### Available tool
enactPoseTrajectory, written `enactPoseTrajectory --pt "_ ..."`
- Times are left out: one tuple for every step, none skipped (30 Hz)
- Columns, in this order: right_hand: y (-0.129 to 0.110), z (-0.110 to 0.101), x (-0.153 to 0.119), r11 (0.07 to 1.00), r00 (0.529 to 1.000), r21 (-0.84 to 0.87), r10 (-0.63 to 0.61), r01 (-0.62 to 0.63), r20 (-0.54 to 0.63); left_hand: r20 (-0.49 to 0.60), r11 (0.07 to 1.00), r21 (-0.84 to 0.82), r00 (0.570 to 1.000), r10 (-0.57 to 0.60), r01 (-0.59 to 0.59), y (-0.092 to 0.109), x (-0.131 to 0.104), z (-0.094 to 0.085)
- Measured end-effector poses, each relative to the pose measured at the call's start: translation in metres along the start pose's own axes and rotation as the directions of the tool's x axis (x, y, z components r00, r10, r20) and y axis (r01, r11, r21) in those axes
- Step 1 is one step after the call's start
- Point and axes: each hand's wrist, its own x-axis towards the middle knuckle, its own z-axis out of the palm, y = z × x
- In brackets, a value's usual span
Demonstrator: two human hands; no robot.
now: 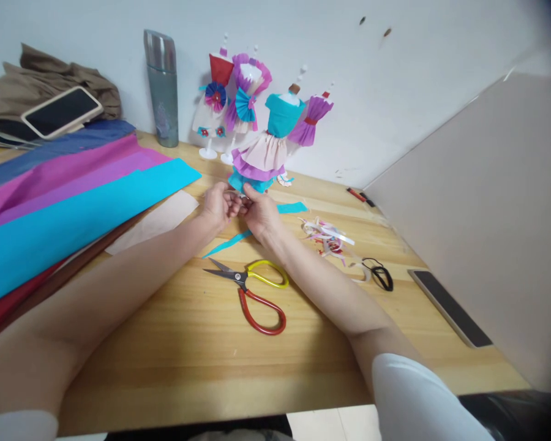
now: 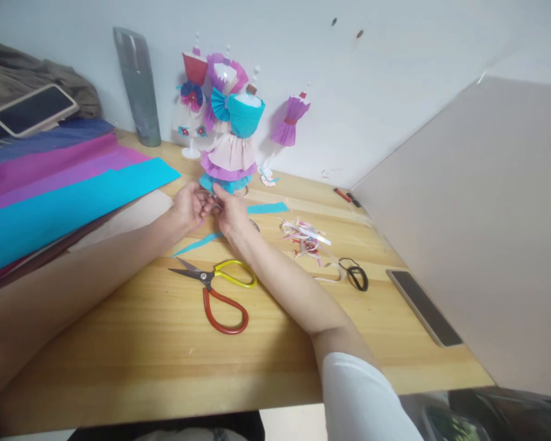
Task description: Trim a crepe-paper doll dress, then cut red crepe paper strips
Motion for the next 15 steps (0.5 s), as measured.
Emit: enactPoseTrajectory --pt "-0.0005 0.0006 -0.0017 1.000 1.000 -0.003 -0.013 0.013 0.006 0.019 1.000 -0.003 1.000 0.024 -0.024 -0.0014 -0.0003 -0.0001" --pt "-0.0010 0.0009 -0.0033 1.000 1.000 -0.002 -0.028 0.028 0.011 0.037 0.999 -0.009 0.998 0.047 -0.047 -0.0028 -0.0006 -0.0001" --pt "-0.0014 0.0009 -0.0047 0.999 0.999 -0.001 -0.041 0.041 0.013 0.056 0.998 -0.019 0.996 0.066 -0.065 -0.0042 -0.0009 -0.0001" --pt "-0.0016 0.0008 -0.0058 0.999 0.999 -0.002 -0.051 0.051 0.012 0.070 0.996 -0.033 0.994 0.082 -0.080 -0.0053 -0.0011 -0.0001" --pt "-0.0019 0.0004 -0.0067 0.998 0.998 -0.008 -0.056 0.056 0.011 0.079 0.995 -0.049 0.992 0.094 -0.091 -0.0060 -0.0012 -0.0002" --pt "-0.0020 0.0000 -0.0074 0.998 0.998 -0.019 -0.056 0.056 0.013 0.085 0.993 -0.064 0.991 0.103 -0.097 -0.0064 -0.0011 -0.0004" --pt "-0.0020 -0.0004 -0.0077 0.998 0.999 -0.032 -0.052 0.052 0.017 0.089 0.992 -0.074 0.990 0.106 -0.099 -0.0064 -0.0010 -0.0007" --pt "-0.0020 -0.0008 -0.0077 0.998 0.999 -0.046 -0.046 0.047 0.027 0.091 0.992 -0.078 0.990 0.105 -0.098 -0.0061 -0.0008 -0.0010" --pt "-0.0019 -0.0012 -0.0075 0.997 0.998 -0.057 -0.042 0.044 0.037 0.091 0.992 -0.079 0.991 0.102 -0.095 -0.0056 -0.0006 -0.0014" --pt "-0.0017 -0.0014 -0.0071 0.997 0.998 -0.063 -0.041 0.043 0.043 0.087 0.993 -0.076 0.991 0.099 -0.092 -0.0050 -0.0005 -0.0017" --pt "-0.0014 -0.0016 -0.0065 0.997 0.998 -0.063 -0.044 0.046 0.042 0.082 0.993 -0.073 0.992 0.095 -0.089 -0.0044 -0.0005 -0.0019" --pt "-0.0011 -0.0016 -0.0058 0.997 0.998 -0.060 -0.052 0.054 0.032 0.076 0.994 -0.071 0.993 0.091 -0.086 -0.0041 -0.0006 -0.0019" --pt "-0.0006 -0.0017 -0.0050 0.997 0.998 -0.055 -0.061 0.062 0.018 0.068 0.994 -0.070 0.994 0.086 -0.081 -0.0040 -0.0009 -0.0018" --pt "0.0000 -0.0017 -0.0043 0.996 0.998 -0.058 -0.061 0.062 0.012 0.063 0.995 -0.068 0.995 0.081 -0.077 -0.0043 -0.0014 -0.0014" --pt "0.0006 -0.0019 -0.0037 0.996 0.998 -0.065 -0.061 0.062 0.009 0.060 0.995 -0.061 0.995 0.078 -0.075 -0.0048 -0.0021 -0.0008"
